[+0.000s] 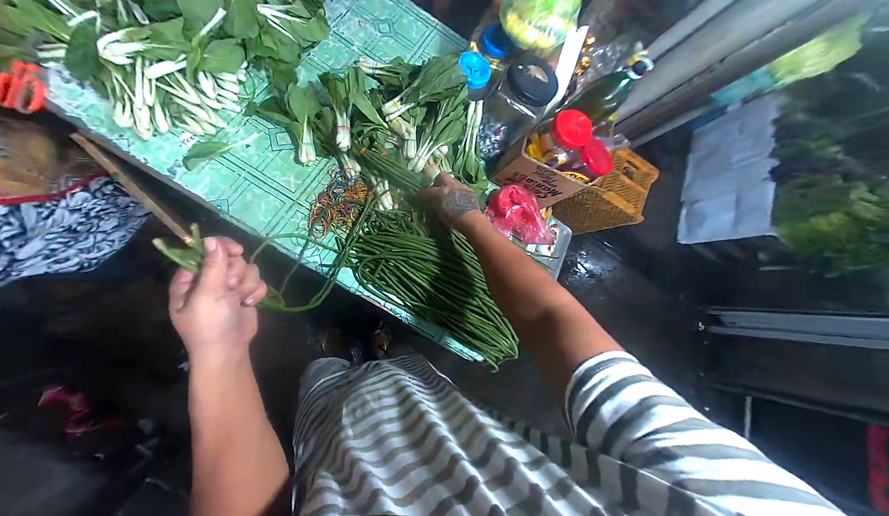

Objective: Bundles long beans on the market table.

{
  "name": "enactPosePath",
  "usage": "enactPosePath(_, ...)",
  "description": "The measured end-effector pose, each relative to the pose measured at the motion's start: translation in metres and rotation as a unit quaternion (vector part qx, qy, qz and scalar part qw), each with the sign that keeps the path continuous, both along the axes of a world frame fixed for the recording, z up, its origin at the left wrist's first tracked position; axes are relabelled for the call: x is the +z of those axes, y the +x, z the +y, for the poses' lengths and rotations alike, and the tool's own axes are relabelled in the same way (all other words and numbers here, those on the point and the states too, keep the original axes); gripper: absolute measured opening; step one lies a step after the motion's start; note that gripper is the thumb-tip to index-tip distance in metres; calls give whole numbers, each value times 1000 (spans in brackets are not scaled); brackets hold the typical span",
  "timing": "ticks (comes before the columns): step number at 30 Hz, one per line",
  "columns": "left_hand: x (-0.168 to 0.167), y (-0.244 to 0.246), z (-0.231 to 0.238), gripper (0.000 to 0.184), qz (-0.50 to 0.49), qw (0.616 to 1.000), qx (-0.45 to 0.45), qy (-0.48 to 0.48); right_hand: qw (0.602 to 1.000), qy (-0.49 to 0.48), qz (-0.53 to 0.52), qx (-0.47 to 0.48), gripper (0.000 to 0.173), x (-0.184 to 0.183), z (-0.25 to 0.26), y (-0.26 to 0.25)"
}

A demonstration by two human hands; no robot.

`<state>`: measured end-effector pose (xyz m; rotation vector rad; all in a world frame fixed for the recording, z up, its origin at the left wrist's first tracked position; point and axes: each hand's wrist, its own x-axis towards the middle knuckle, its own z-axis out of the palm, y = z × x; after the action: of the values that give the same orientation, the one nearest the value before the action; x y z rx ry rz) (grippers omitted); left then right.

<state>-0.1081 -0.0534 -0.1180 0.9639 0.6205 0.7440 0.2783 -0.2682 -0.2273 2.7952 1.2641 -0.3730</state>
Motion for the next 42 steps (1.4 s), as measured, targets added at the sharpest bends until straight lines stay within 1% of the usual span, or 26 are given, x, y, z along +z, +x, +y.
enactPosePath(1,-2,-4,2,32,8,1000,9,-5,1000,17,8,-12,30,3,-1,-1)
enactPosePath(2,-4,-8,4,33,16,1000,15,-8,999,39,25,-27,38,8,-5,-1)
enactPosePath(4,-7,-14,11,34,25,1000,17,-7,990,117,49,-66,55,18,-19,7)
enactPosePath(5,-9,-16,15,35,26,1000,11,-6,983,156,54,-85,57,25,-32,12)
enactPosePath(7,-13,-20,24,39,20,1000,-19,-8,967,201,69,-139,46,37,-77,18)
enactPosePath(9,-23,-20,36,43,-2,999,-50,-15,953,196,101,-207,31,45,-126,24)
enactPosePath(10,-26,-19,40,44,-11,998,-64,-23,947,179,117,-241,28,47,-150,22)
enactPosePath(12,-37,-14,47,42,-34,995,-82,-51,931,159,136,-299,25,46,-192,8)
enactPosePath(14,-47,-8,53,37,-55,990,-106,-68,916,147,155,-340,28,42,-226,-16)
enactPosePath(16,-55,-1,60,35,-73,983,-144,-83,900,142,184,-370,27,37,-246,-37)
enactPosePath(18,-61,6,68,38,-70,978,-172,-99,882,155,214,-390,24,30,-261,-60)
enactPosePath(22,-52,24,68,37,-42,977,-194,-83,846,192,252,-428,28,20,-272,-97)
enactPosePath(23,-45,31,64,36,-33,977,-201,-65,851,187,252,-421,29,18,-271,-103)
enactPosePath(25,-20,45,46,42,4,980,-200,-16,886,141,210,-390,27,16,-263,-115)
enactPosePath(27,4,55,24,62,-12,981,-195,-2,927,101,107,-345,23,31,-244,-128)
enactPosePath(28,12,58,14,72,-47,979,-198,6,943,112,52,-310,22,49,-227,-134)
enactPosePath(29,16,61,7,76,-84,976,-199,16,950,158,5,-267,21,71,-207,-138)
enactPosePath(30,17,61,3,71,-117,972,-203,23,948,220,-37,-226,23,90,-187,-140)
enactPosePath(32,18,62,-2,53,-167,961,-218,19,911,375,-90,-146,25,126,-147,-141)
enactPosePath(34,24,62,-6,44,-184,957,-224,28,844,522,-116,-36,21,170,-106,-143)
enactPosePath(36,33,59,-10,38,-189,955,-220,63,768,626,-115,68,18,219,-73,-149)
enactPosePath(37,37,55,-11,37,-195,953,-215,86,731,669,-82,104,16,241,-61,-155)
enactPosePath(38,42,49,-11,36,-198,952,-206,112,693,708,-21,132,16,259,-52,-162)
enactPosePath(40,52,34,-13,34,-190,952,-166,171,588,770,168,181,15,287,-35,-182)
enactPosePath(41,58,24,-16,34,-185,953,-139,194,540,772,265,205,14,298,-27,-197)
enactPosePath(42,66,14,-21,33,-184,953,-110,214,507,757,343,229,12,307,-20,-213)
